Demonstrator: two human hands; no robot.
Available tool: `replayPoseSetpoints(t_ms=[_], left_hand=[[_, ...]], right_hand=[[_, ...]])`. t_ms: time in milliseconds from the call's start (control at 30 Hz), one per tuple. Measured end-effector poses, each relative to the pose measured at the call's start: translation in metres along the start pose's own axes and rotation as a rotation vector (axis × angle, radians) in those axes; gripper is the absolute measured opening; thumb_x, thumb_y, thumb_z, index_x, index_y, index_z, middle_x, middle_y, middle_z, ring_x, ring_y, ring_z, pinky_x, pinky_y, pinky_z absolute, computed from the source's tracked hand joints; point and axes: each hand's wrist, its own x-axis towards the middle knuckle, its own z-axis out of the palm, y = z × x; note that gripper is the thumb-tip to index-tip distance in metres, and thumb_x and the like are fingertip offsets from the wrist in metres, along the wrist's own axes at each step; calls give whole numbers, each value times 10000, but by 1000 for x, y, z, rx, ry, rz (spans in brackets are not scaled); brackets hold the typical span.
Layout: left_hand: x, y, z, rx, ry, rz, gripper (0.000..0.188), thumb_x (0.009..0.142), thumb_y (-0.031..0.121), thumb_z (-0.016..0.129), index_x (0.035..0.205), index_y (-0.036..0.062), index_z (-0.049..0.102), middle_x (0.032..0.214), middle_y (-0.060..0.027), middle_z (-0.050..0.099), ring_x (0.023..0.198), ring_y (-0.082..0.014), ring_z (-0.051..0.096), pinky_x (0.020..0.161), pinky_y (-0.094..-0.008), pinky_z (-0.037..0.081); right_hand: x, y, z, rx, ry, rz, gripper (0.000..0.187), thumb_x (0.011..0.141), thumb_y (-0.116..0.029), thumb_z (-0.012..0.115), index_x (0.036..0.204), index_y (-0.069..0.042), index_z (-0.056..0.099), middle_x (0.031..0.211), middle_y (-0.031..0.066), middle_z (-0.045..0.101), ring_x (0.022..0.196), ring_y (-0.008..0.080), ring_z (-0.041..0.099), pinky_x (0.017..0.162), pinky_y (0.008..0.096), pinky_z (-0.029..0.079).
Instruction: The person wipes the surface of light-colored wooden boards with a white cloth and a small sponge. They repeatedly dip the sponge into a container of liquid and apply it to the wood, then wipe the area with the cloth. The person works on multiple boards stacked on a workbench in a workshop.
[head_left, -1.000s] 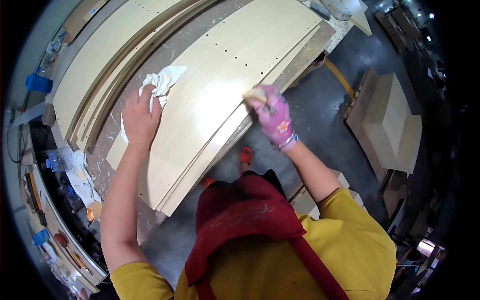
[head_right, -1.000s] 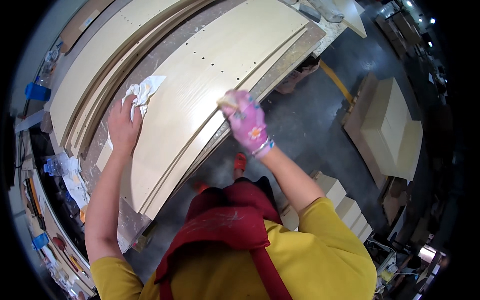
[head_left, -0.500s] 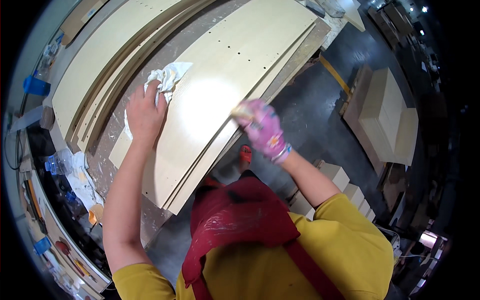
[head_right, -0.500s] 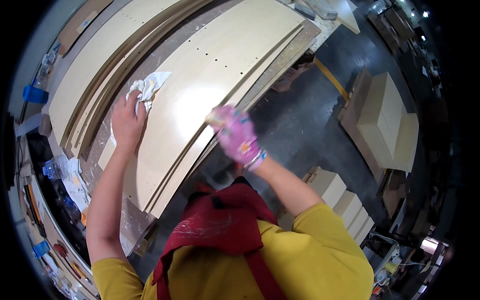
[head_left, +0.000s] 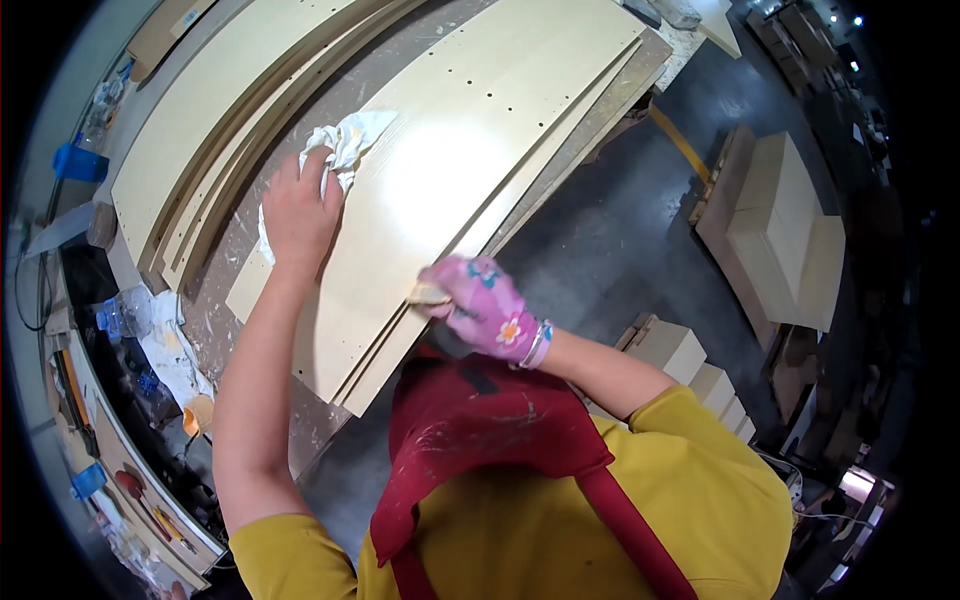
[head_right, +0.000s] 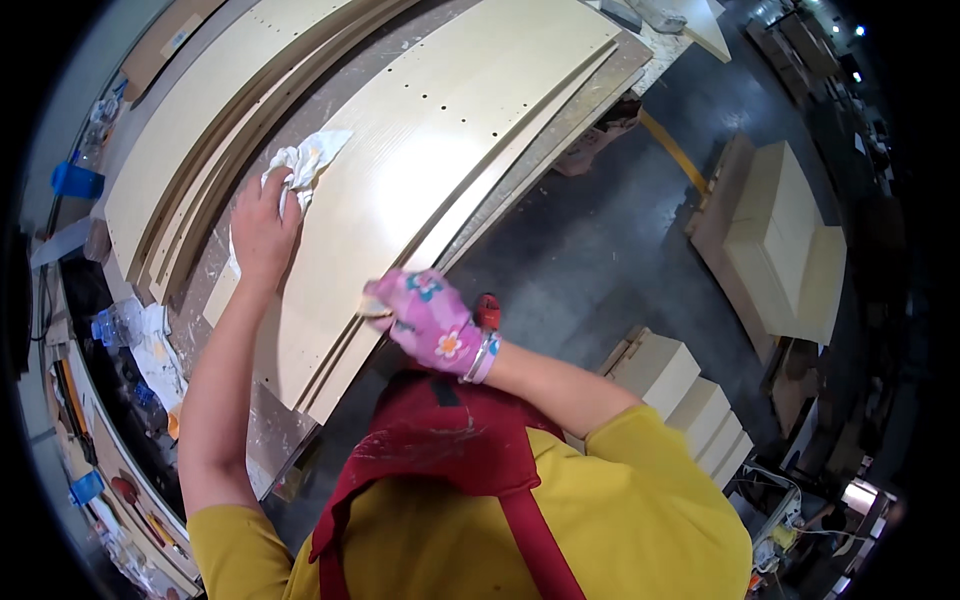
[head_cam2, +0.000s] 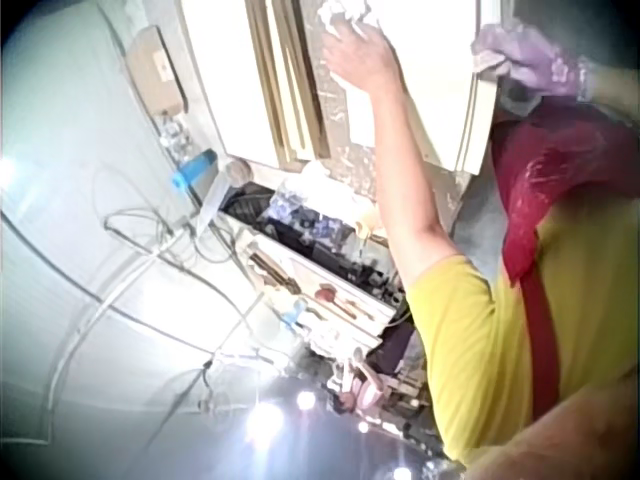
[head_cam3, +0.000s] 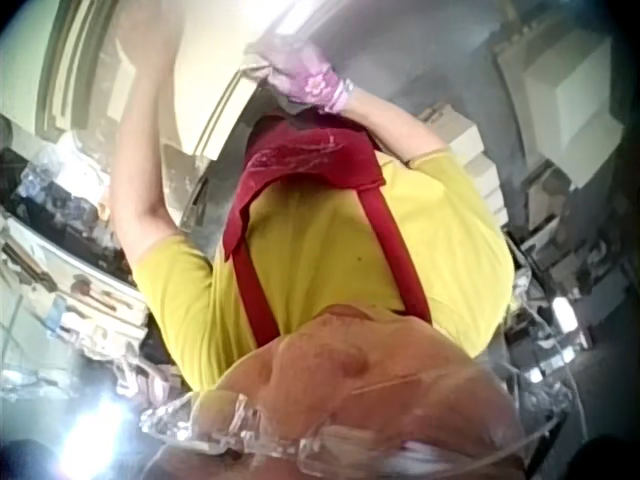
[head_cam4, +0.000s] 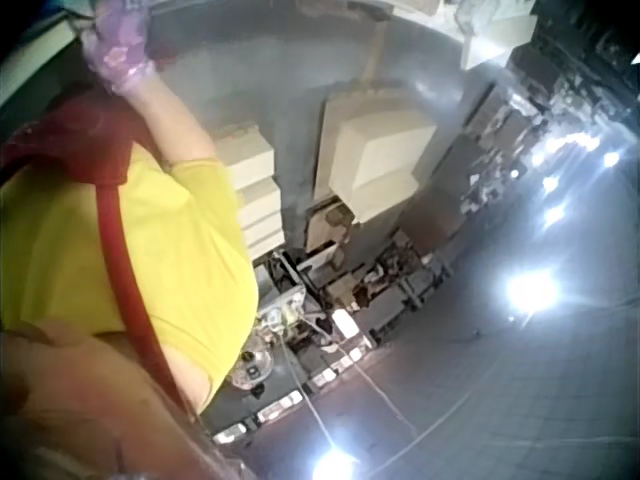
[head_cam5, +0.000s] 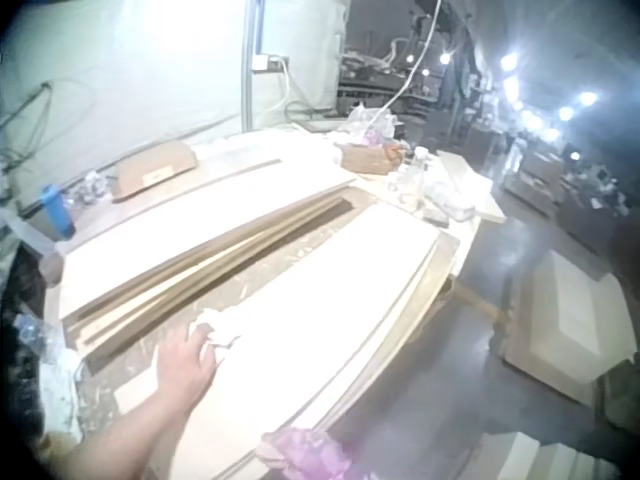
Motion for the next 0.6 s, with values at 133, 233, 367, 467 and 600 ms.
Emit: replayPoseSetpoints(t_ms=[133,233,367,467,600], left_hand=[[-6,-16,-8,-234,54,26,284,813,112,545,1084,116,633,1084,-135,584,962,-340,568,822,-436,462],[-16,-30,-43,-195,41,18,292,802,68,518,1066,88,642,1153,-168,571,1025,-354,552,877,-421,450],[-57,-49,-92,-47,-175,217,271,790,95,550,1044,65,639,1174,-176,560,1074,-352,531,900,-441,423],[-93,-50,-86,10,-195,224,258,777,154,623,1019,65,631,1170,-166,561,1081,-348,527,898,-446,409],[-103,-42,-78,-5,-121,169,291,757,220,696,1002,81,620,1147,-150,568,1064,-340,533,867,-428,406]], right_hand=[[6,14,-24,-5,41,40,291,845,-204,616,1092,-52,597,1019,139,627,904,295,631,790,401,495],[15,48,-54,107,271,378,268,873,-228,579,1076,-56,608,1022,151,621,849,287,643,738,389,519],[26,41,-47,-191,158,259,234,861,-207,572,1042,-62,603,961,127,609,805,283,633,716,389,515],[9,4,-16,-197,20,-19,217,850,-204,582,1024,-78,609,924,117,612,826,293,625,743,390,488],[-4,-15,9,-35,-32,-15,217,845,-203,586,1024,-83,609,950,106,630,846,284,626,755,386,485]])
